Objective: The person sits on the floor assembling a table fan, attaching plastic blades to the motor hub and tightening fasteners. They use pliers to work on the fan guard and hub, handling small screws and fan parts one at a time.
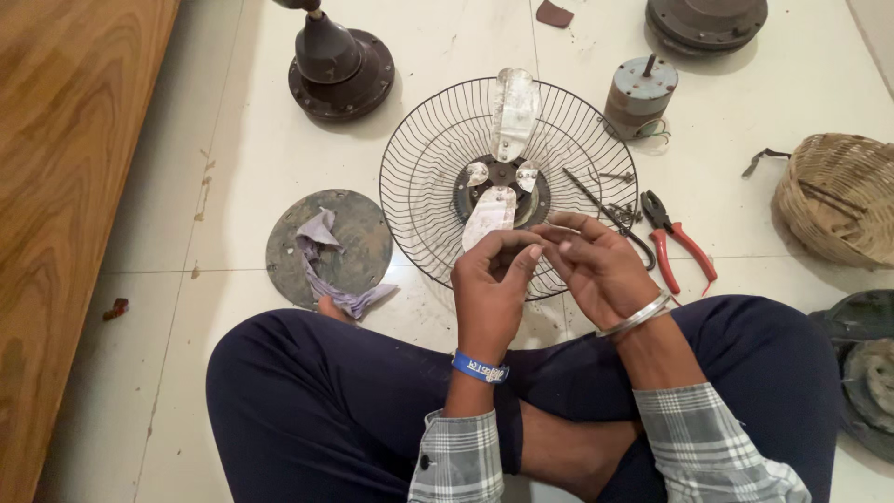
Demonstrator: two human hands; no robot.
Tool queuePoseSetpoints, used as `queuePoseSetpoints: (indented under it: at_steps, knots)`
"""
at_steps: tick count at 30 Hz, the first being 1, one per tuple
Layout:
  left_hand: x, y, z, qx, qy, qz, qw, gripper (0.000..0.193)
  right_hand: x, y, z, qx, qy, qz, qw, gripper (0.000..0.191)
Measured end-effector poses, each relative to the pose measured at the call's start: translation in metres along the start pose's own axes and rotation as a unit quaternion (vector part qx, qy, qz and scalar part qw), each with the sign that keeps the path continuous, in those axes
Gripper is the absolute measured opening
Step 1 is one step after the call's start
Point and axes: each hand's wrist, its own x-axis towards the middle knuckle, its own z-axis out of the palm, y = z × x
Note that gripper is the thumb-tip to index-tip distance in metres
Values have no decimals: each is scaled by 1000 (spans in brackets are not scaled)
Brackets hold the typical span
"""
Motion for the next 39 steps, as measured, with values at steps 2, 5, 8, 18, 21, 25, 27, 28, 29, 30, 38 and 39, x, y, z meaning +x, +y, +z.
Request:
queuePoseSetpoints:
  at_steps: [2, 5, 8, 18, 21, 25, 27, 28, 29, 30, 38, 39]
  knots:
    - [3, 6, 2, 19, -9, 9, 1000, 11, -2, -4, 0, 17, -22, 11, 1000, 37]
    - [10, 14, 2, 44, -21, 16, 999, 11, -3, -8, 0, 11, -54, 7, 998, 44]
    - [16, 22, -2, 81, -39, 43, 995, 10, -4, -8, 2, -2, -76, -6, 997, 33]
    - [27, 34, -8, 181, -70, 78, 978, 11, -9, -1, 17, -75, -20, -15, 997, 27]
    - [22, 30, -8, 227, -56, 136, 963, 11, -6, 7, 15, -27, -18, -33, 999, 24]
    - [15, 21, -1, 273, -66, 167, 945, 12, -6, 16, 16, 12, -36, -29, 999, 29]
    - [9, 16, 1, 320, -59, 208, 923, 13, -9, 17, 20, 0, -22, -36, 999, 35]
    - [9, 15, 2, 342, -55, 230, 909, 14, -9, 17, 23, -6, -16, -41, 999, 38]
    - [9, 13, 2, 358, -54, 239, 901, 14, -10, 16, 27, -17, -6, -40, 999, 40]
    - [9, 12, 3, 373, -53, 247, 893, 13, -11, 15, 30, -28, 6, -37, 999, 43]
    - [8, 8, -4, 435, -94, 313, 839, 17, -17, 4, 51, -6, 13, -19, 1000, 47]
    - [8, 8, -4, 444, -100, 337, 824, 17, -17, 1, 51, -6, 20, -21, 1000, 47]
